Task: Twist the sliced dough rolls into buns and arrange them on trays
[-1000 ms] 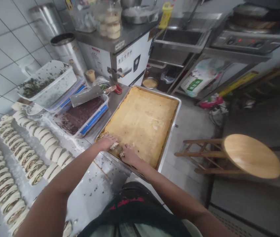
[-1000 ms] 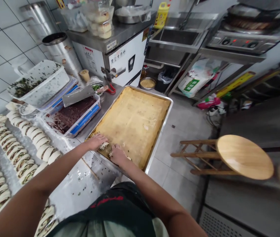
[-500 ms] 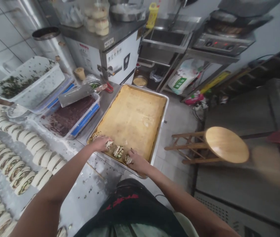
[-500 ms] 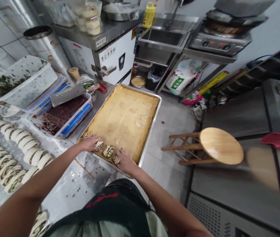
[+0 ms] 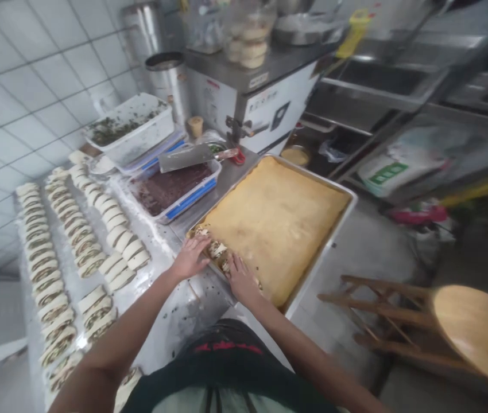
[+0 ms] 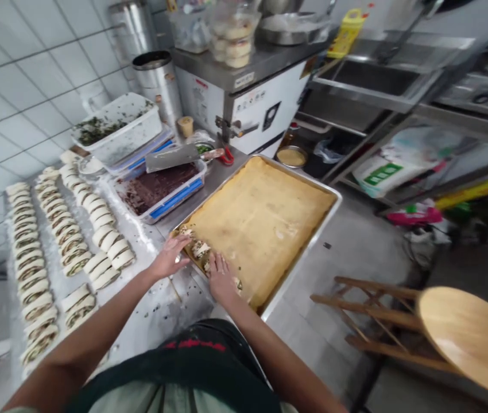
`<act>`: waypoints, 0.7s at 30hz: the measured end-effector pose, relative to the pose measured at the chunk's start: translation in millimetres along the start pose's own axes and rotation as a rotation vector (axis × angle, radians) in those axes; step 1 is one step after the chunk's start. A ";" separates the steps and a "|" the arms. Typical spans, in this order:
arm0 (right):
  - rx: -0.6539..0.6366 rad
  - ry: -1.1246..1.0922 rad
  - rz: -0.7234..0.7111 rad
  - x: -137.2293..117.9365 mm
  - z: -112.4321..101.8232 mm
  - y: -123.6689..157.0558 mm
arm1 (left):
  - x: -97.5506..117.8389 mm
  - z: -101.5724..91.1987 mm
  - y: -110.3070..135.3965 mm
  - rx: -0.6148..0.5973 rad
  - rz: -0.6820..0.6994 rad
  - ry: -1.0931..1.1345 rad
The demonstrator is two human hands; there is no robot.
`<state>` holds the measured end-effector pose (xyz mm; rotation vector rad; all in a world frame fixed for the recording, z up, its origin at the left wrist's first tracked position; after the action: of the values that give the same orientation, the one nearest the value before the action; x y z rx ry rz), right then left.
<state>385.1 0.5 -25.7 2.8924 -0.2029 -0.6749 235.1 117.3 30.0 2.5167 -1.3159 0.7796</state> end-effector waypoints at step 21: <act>-1.084 -0.668 0.253 -270.9 142.0 8.4 | -45.3 17.8 460.9 0.738 -1.557 0.402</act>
<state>79.8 19.8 -34.2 1.5364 -0.1883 -1.1925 -152.0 -127.7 -40.3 2.5256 1.2197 1.2010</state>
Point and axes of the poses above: each hand's wrist, its own y-axis away from the middle knuckle, its own z-axis out of the palm, x = y × z, the point moved 4 cm from there along -y, towards the middle knuckle
